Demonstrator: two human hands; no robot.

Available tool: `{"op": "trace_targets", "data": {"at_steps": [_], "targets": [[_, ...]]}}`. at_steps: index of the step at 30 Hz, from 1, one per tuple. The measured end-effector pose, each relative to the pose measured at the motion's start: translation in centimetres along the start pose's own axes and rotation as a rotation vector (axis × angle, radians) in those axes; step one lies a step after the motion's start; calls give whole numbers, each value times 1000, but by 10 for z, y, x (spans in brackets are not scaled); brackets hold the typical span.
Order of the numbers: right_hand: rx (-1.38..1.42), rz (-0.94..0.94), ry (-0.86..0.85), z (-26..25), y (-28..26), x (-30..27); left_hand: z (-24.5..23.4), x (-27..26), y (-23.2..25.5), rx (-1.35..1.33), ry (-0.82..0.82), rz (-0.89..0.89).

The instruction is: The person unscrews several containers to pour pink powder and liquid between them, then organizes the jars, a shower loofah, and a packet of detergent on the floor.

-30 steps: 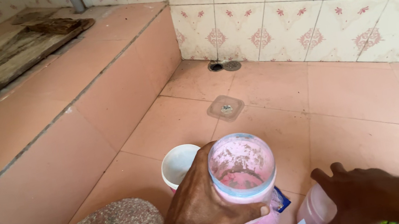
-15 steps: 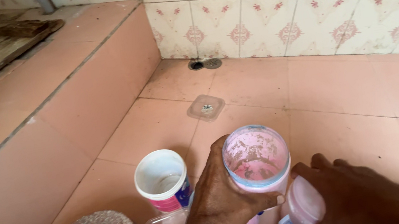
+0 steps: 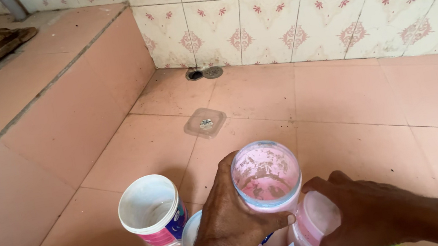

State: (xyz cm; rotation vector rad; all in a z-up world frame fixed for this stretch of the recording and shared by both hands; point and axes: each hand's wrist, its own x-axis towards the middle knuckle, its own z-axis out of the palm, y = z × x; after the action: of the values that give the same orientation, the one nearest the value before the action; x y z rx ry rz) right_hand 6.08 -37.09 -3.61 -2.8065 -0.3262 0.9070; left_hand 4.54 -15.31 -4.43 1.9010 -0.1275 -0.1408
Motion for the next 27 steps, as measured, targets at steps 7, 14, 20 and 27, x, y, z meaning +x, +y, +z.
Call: {"op": "trace_targets", "data": {"at_steps": [7, 14, 20, 27], "targets": [[120, 41, -35, -8, 4, 8, -2, 4, 1, 17, -22, -46], [582, 299, -111, -24, 44, 27, -3, 12, 1, 68, 14, -33], [656, 435, -112, -11, 91, 49, -6, 19, -6, 56, 7, 7], [679, 422, -112, 20, 131, 78, -1, 28, -13, 55, 9, 38]]}}
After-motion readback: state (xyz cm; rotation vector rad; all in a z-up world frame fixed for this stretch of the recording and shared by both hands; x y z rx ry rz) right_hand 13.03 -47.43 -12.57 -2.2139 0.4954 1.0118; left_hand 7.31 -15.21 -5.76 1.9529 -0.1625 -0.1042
